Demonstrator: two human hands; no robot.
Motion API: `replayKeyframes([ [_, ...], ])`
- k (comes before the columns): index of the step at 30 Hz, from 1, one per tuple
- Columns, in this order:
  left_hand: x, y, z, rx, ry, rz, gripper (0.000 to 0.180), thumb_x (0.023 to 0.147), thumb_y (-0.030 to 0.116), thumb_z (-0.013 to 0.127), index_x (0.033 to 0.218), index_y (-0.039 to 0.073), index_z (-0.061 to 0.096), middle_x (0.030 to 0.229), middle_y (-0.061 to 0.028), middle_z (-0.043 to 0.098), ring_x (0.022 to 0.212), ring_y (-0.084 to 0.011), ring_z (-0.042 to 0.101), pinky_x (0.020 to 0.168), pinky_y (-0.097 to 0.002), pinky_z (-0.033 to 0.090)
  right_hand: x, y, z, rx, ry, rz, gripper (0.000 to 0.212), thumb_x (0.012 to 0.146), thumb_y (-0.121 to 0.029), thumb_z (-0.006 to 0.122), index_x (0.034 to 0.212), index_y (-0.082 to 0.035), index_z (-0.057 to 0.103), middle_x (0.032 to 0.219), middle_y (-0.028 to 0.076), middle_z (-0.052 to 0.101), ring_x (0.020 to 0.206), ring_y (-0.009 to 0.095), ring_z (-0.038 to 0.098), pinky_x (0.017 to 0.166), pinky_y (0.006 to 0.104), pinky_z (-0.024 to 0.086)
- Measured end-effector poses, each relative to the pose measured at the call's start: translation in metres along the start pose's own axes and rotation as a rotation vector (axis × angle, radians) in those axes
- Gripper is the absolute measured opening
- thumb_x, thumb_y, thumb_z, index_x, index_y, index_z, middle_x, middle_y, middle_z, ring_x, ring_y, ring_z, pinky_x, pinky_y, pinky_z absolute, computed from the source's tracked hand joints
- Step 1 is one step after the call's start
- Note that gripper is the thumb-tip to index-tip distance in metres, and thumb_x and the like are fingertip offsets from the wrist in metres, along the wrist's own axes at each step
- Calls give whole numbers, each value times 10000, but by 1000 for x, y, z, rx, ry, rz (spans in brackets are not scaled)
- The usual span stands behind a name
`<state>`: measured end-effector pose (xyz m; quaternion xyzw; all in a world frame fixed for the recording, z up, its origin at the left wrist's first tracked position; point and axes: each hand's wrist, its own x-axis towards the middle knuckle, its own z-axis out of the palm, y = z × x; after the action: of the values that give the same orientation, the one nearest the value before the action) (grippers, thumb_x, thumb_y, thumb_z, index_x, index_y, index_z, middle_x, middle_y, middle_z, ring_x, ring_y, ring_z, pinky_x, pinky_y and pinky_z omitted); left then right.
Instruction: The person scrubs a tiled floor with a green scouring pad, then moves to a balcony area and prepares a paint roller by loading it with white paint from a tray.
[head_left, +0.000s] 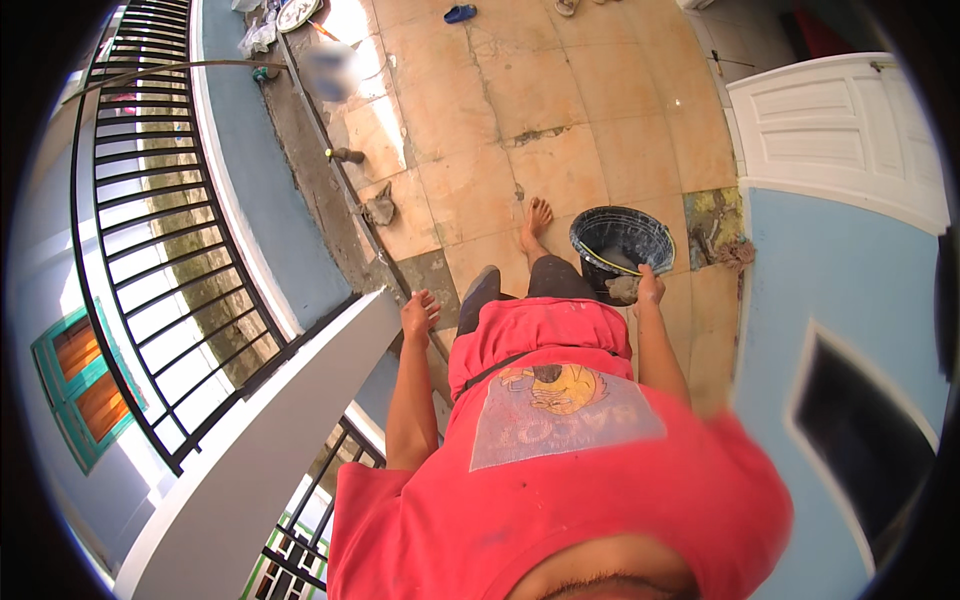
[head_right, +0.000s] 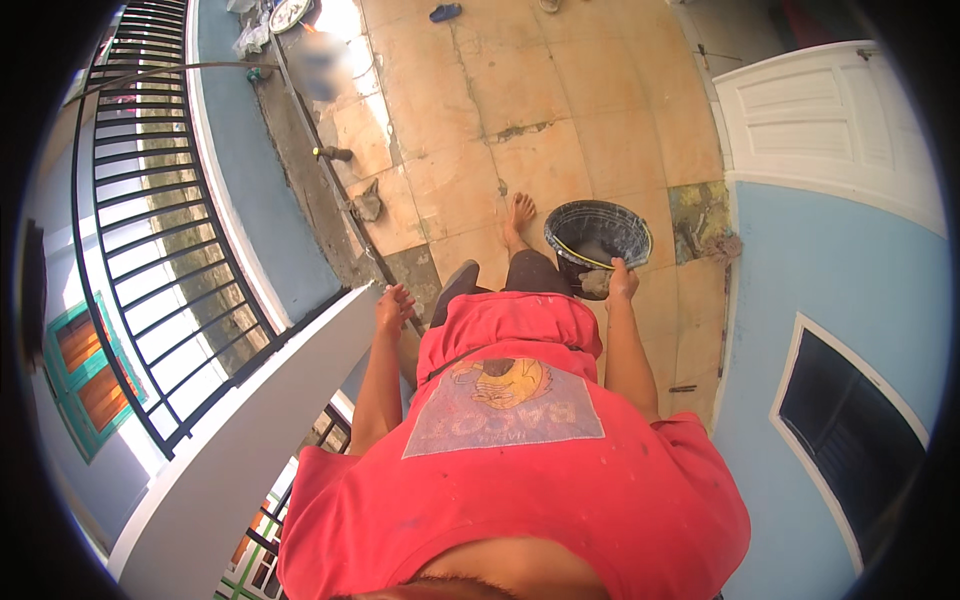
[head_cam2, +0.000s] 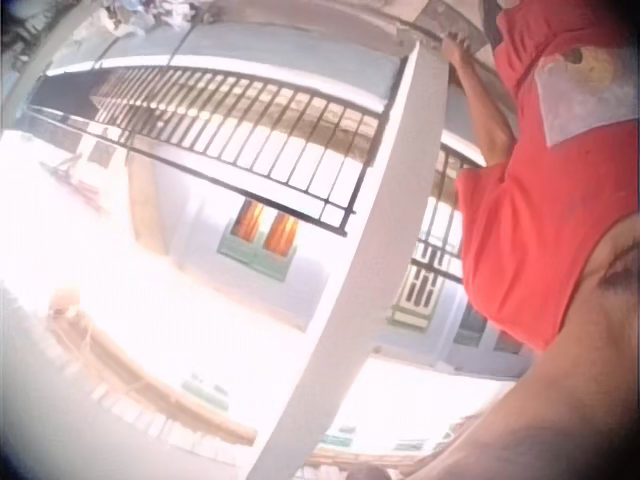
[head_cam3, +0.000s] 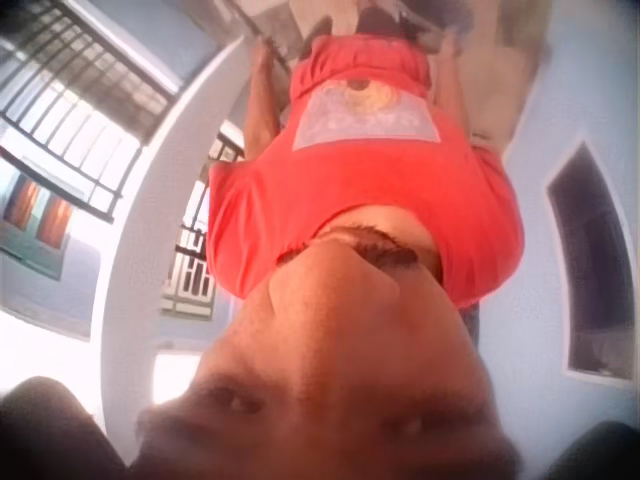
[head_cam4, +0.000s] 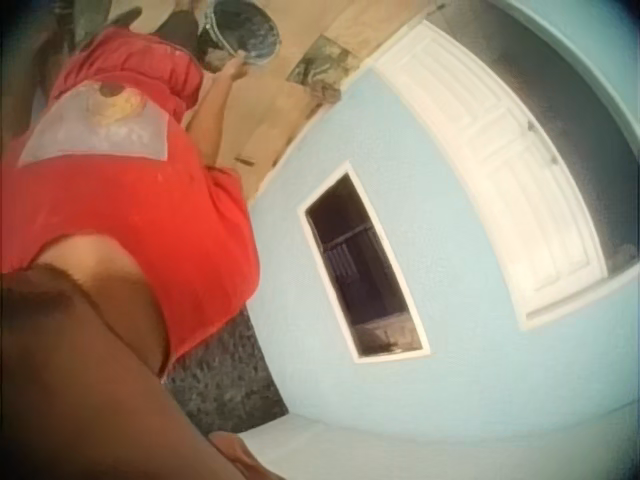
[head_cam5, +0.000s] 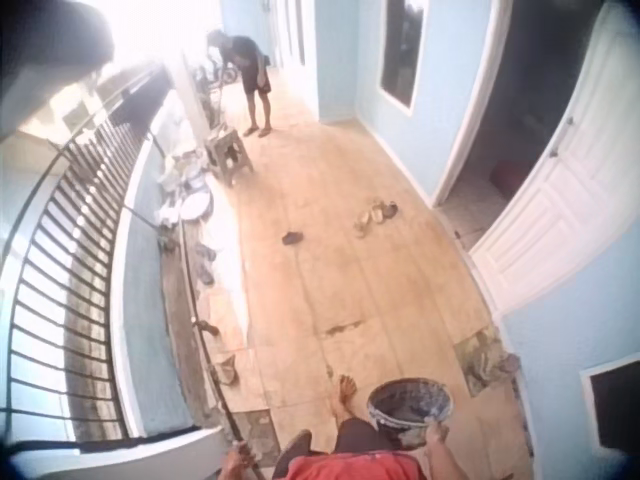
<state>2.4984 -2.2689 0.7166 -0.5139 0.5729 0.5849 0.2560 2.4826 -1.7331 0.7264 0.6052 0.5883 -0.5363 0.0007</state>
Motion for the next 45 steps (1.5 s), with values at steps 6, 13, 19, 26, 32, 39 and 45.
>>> replayKeyframes([
  [6, 4, 117, 125, -17, -196, 42, 740, 1115, 605, 432, 1533, 4, 536, 1383, -180, 691, 1078, -265, 724, 924, -433, 571, 13, -128, 85, -123, -161, -136, 445, 888, -312, 781, 1140, 49, 714, 1068, 93, 706, 989, 222, 644, 865, 389, 505],
  [13, -6, 254, 261, -150, -559, -139, 1121, 929, 820, 584, 1629, -17, 330, 1469, -261, 584, 1185, -373, 685, 999, -496, 575, -34, -231, 207, -10, -508, -325, 426, 916, -318, 775, 1072, 75, 720, 977, 94, 714, 896, 197, 637, 805, 383, 507],
  [19, 46, 320, 293, -372, -348, -51, 476, 938, 332, 750, 1246, -3, 611, 1123, -185, 711, 968, -320, 730, 771, -441, 636, -59, -305, 282, -406, -739, -496, 420, 947, -359, 783, 1110, 24, 734, 992, 86, 741, 899, 169, 667, 795, 346, 534],
  [26, 84, 418, 275, -423, -228, 26, 224, 911, 113, 694, 1093, -5, 636, 951, -131, 690, 787, -270, 711, 617, -390, 629, -24, -373, 329, -629, -790, -371, 531, 909, -503, 841, 1080, -13, 734, 996, 83, 748, 901, 170, 691, 810, 359, 554],
  [32, 136, 478, 227, -434, -133, 67, 217, 885, 78, 699, 1074, -4, 628, 926, -109, 657, 717, -259, 669, 637, -401, 649, 112, -337, 312, -323, -178, -149, 462, 920, -388, 809, 1093, 31, 724, 1038, 146, 745, 922, 248, 705, 801, 432, 567],
  [39, 145, 528, 179, -274, -1, 149, 310, 924, 125, 709, 1179, -26, 619, 1171, -161, 621, 993, -336, 699, 815, -441, 654, 149, -286, 269, -61, -10, 142, 577, 933, -428, 779, 1213, 69, 695, 1153, 207, 728, 1068, 319, 703, 940, 442, 537],
  [45, 176, 544, 184, -312, -34, 82, 305, 945, 138, 690, 1200, -9, 606, 1162, -139, 632, 987, -311, 689, 817, -379, 643, 120, -170, 247, -129, 5, 365, 546, 889, -427, 797, 1144, 55, 765, 1214, 236, 745, 1093, 339, 723, 924, 444, 554],
])
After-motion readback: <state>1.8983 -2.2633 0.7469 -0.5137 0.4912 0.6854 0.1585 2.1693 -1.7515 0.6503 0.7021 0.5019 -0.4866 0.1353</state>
